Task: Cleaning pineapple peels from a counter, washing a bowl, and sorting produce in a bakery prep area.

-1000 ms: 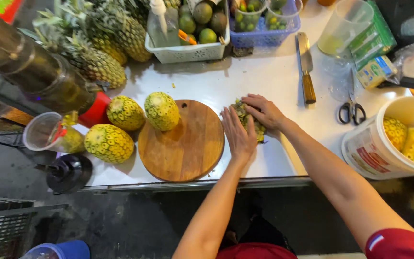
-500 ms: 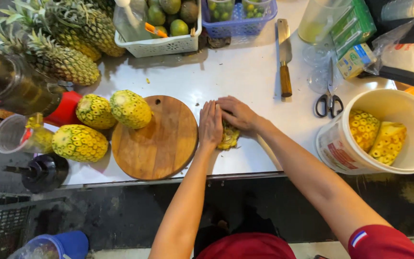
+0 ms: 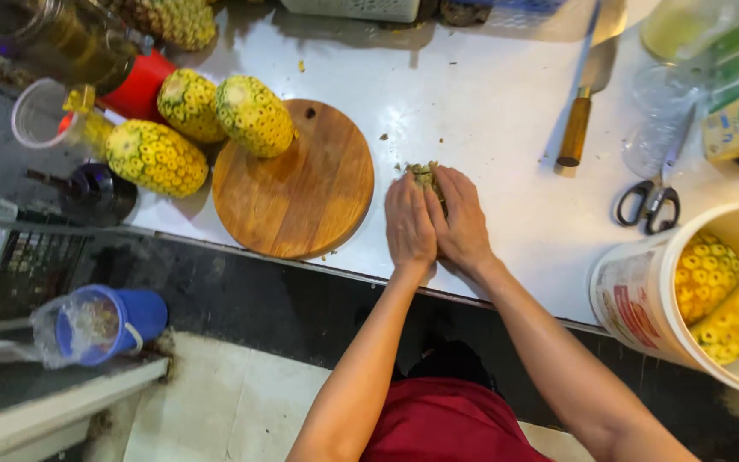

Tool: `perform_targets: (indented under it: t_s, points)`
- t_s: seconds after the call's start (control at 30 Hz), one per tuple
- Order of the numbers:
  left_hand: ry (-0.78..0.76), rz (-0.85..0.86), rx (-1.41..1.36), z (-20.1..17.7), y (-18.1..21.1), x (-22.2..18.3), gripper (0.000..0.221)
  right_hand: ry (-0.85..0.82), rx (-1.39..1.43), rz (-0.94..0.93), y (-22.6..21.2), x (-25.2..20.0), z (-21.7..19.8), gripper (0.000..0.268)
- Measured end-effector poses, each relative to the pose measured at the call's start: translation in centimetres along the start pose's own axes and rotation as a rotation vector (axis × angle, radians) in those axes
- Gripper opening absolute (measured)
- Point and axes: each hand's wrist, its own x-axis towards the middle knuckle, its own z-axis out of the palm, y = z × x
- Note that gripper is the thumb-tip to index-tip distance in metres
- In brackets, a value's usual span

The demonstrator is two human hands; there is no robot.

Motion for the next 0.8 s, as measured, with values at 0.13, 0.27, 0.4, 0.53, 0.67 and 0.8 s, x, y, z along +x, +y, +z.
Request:
perform_targets:
  t_s: [0.13,0.27,0.4,0.53,0.67,0.8]
  points:
    - [0.052,-0.092,-0.267,-1.1,2.8,0.3,0.063,0.023,0.353,0.233,-1.2,0.0,0.8,0.044]
    - [0.106,-0.166,-0.473,-0.5,3.0,0.5,0.057,0.019,0.775,0.407,-2.6,-0.1,1.4,0.046]
    - [0.210,-0.199,-0.614,0.4,3.1,0.7,0.045,0.110,1.234,0.571,-2.8,0.3,1.3,0.043]
    - [0.287,-0.076,-0.505,0.7,5.4,1.2,0.035,0.084,1.539,0.547,-2.5,0.9,0.1,0.041]
    - [0.403,0.048,-0.404,-0.7,7.4,2.1,0.029,-0.057,2.640,0.509,-3.0,2.8,4.3,0.038]
    - [0.513,0.184,-0.318,-4.8,7.4,3.5,0.024,-0.301,2.647,0.563,-9.4,4.0,8.4,0.037]
